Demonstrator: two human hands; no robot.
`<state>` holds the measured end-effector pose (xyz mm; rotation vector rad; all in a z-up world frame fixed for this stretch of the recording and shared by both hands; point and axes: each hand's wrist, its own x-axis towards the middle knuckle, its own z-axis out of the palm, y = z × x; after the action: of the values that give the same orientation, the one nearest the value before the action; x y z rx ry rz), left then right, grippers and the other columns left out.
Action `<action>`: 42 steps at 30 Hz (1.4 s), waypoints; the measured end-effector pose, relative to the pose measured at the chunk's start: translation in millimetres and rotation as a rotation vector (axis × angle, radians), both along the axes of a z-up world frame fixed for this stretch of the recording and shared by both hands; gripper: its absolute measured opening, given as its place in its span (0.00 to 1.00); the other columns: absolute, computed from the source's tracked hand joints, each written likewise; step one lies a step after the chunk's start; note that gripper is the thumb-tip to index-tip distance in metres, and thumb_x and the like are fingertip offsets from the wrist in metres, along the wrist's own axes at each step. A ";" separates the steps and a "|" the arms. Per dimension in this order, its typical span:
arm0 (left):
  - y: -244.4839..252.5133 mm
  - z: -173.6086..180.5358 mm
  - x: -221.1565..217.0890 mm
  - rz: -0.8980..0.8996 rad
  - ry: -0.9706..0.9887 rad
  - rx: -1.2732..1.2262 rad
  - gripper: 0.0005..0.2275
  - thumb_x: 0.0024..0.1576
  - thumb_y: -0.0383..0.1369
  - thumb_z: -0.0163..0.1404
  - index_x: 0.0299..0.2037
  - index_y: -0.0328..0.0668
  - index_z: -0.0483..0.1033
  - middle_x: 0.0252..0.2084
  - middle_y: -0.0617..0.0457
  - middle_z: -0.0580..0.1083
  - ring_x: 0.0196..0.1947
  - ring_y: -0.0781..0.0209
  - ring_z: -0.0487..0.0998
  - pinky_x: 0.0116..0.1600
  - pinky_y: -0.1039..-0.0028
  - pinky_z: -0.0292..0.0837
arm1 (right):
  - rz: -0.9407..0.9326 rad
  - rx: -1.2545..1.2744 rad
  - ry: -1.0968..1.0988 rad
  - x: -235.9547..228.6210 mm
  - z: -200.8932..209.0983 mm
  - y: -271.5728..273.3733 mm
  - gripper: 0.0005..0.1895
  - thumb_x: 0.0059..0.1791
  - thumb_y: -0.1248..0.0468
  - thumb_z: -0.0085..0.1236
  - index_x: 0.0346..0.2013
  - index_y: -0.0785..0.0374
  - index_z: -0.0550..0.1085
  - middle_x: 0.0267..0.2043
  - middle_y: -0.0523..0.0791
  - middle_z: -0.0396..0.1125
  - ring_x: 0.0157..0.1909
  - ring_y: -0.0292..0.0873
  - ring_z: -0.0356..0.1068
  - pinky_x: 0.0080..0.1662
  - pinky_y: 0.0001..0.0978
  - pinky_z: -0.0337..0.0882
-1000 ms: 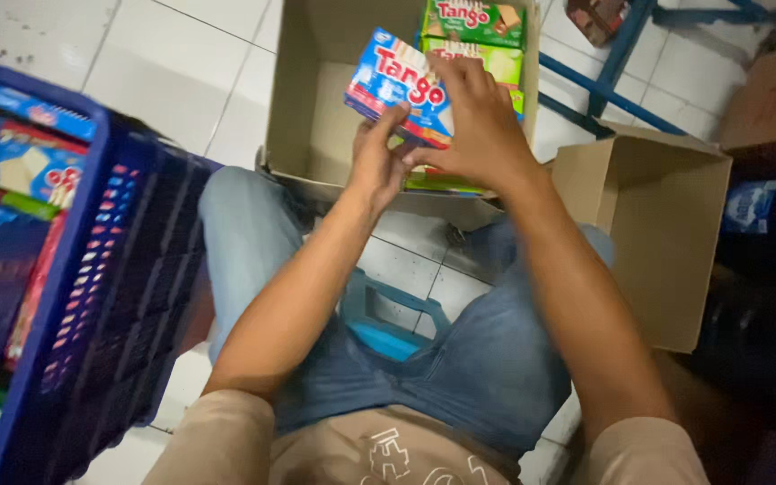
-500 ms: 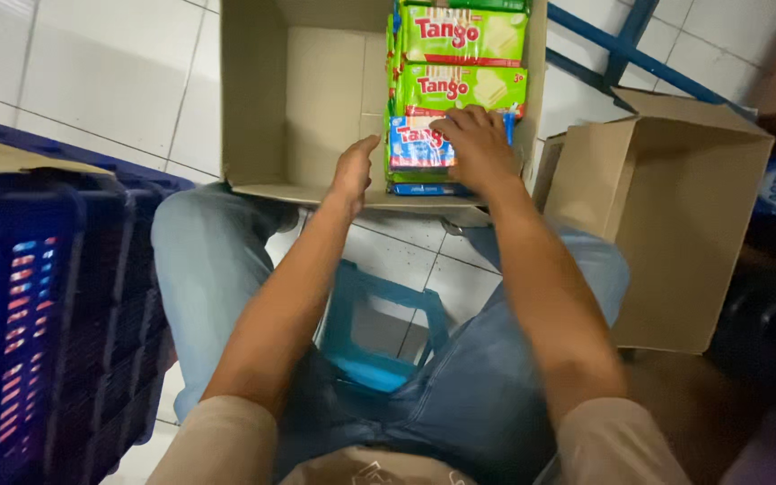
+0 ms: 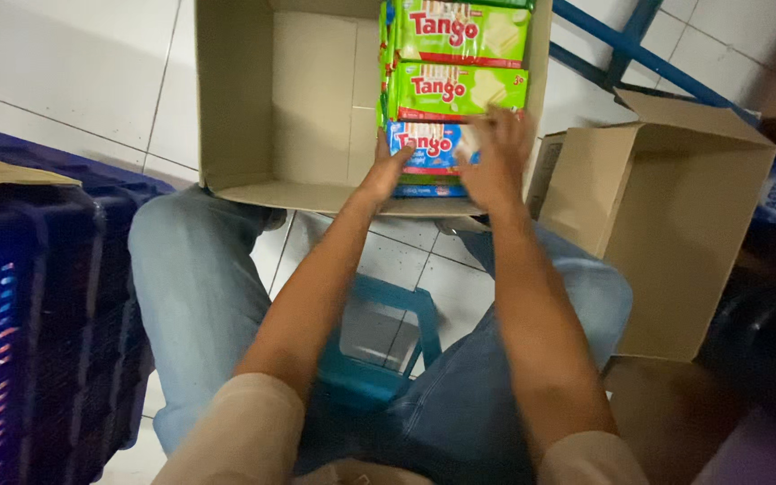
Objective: The person transfers small green and blue snack boxes from a blue plastic crate into a cardboard box. They pick up the snack boxes one by one and place them into the cardboard box, arranging them in rows.
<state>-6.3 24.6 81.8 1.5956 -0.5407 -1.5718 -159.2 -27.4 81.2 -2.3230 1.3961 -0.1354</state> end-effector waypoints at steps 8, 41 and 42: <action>-12.1 -54.9 -10.3 -0.168 -0.271 0.159 0.39 0.49 0.48 0.47 0.64 0.44 0.35 0.62 0.23 0.38 0.63 0.30 0.42 0.63 0.51 0.39 | -0.839 0.195 -0.300 -49.6 -54.0 -10.2 0.21 0.38 0.73 0.43 0.46 0.63 0.66 0.45 0.53 0.62 0.52 0.54 0.60 0.53 0.44 0.57; 18.5 12.2 13.9 0.460 -0.412 -0.219 0.05 0.49 0.34 0.50 0.32 0.44 0.75 0.24 0.52 0.70 0.29 0.62 0.71 0.33 0.74 0.71 | -0.765 0.223 -0.105 -50.0 -42.5 -13.4 0.32 0.39 0.66 0.45 0.58 0.68 0.53 0.49 0.58 0.61 0.54 0.57 0.59 0.55 0.47 0.57; 30.5 55.1 17.5 0.474 -0.419 -0.222 0.05 0.49 0.34 0.50 0.32 0.44 0.75 0.24 0.52 0.70 0.29 0.62 0.71 0.33 0.74 0.71 | -0.750 0.222 -0.112 -52.1 -45.4 -17.2 0.32 0.39 0.66 0.45 0.58 0.68 0.53 0.49 0.58 0.61 0.54 0.57 0.59 0.55 0.47 0.57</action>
<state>11.1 55.0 136.8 1.7284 -0.4887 -0.8045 -211.3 -44.6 35.7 -1.4977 2.0301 -0.3024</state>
